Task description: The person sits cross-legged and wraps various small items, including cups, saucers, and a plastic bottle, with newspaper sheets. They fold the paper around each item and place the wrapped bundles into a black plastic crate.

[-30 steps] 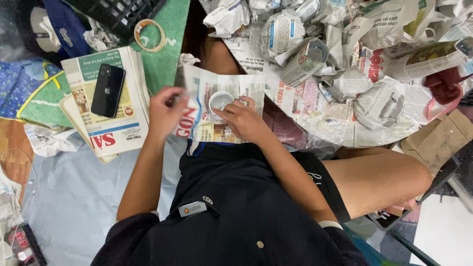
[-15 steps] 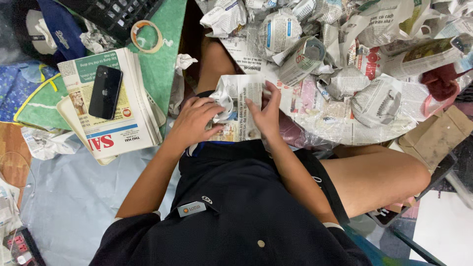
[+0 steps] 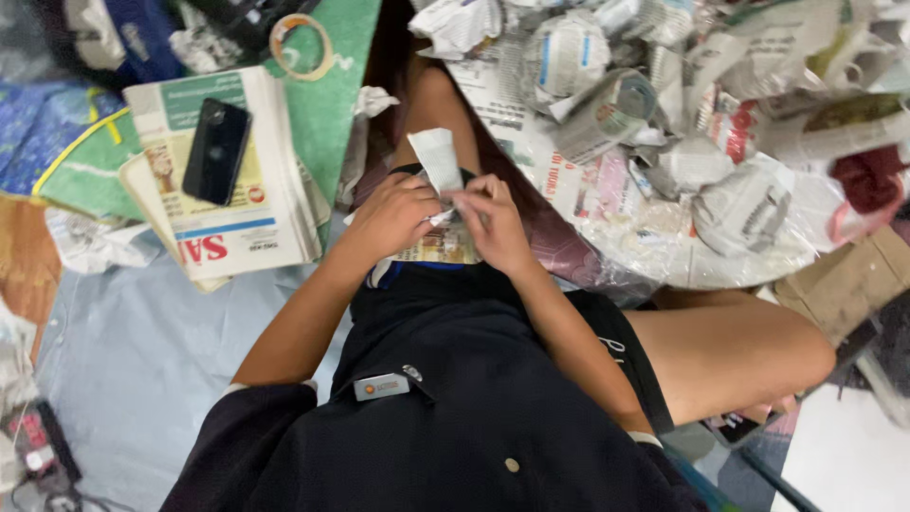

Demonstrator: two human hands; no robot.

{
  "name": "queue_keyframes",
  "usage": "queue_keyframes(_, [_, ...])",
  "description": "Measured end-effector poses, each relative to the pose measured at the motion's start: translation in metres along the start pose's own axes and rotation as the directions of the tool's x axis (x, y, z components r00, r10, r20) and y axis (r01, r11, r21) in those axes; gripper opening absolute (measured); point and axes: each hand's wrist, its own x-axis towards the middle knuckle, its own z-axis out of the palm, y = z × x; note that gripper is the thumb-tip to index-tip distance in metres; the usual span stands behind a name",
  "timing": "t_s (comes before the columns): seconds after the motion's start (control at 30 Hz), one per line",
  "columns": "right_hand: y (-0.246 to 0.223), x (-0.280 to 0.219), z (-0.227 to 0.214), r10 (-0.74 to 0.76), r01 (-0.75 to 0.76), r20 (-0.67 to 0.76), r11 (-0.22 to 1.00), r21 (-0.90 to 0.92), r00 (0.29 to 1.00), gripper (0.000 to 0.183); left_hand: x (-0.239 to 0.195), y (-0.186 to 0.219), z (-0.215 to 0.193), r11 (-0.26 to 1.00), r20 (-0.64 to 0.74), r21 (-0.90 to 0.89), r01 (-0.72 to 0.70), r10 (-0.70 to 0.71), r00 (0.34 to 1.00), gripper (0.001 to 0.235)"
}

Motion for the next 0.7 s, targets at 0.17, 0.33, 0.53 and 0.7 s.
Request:
queue_keyframes(0.17, [-0.025, 0.007, -0.011, -0.281, 0.28, 0.126, 0.96, 0.024, 0.951, 0.028, -0.01, -0.004, -0.012, 0.978, 0.021, -0.196, 0.078, -0.075, 0.997, 0.024])
queue_keyframes(0.33, [-0.034, 0.01, -0.013, -0.304, 0.348, 0.25, 0.925, -0.152, 0.919, 0.033, -0.007, -0.003, -0.02, 0.988, -0.296, -0.134, 0.077, -0.114, 0.949, 0.035])
queue_keyframes(0.53, [-0.047, 0.011, -0.01, -0.347, 0.393, 0.231, 0.898, -0.198, 0.909, 0.034, 0.011, -0.015, -0.003, 0.993, -0.198, -0.025, 0.116, -0.119, 0.973, 0.049])
queue_keyframes(0.7, [-0.045, 0.0, -0.012, -0.285, 0.285, -0.027, 0.958, 0.024, 0.958, 0.053, 0.004, -0.017, 0.01, 0.954, -0.162, -0.139, 0.266, -0.287, 0.944, 0.041])
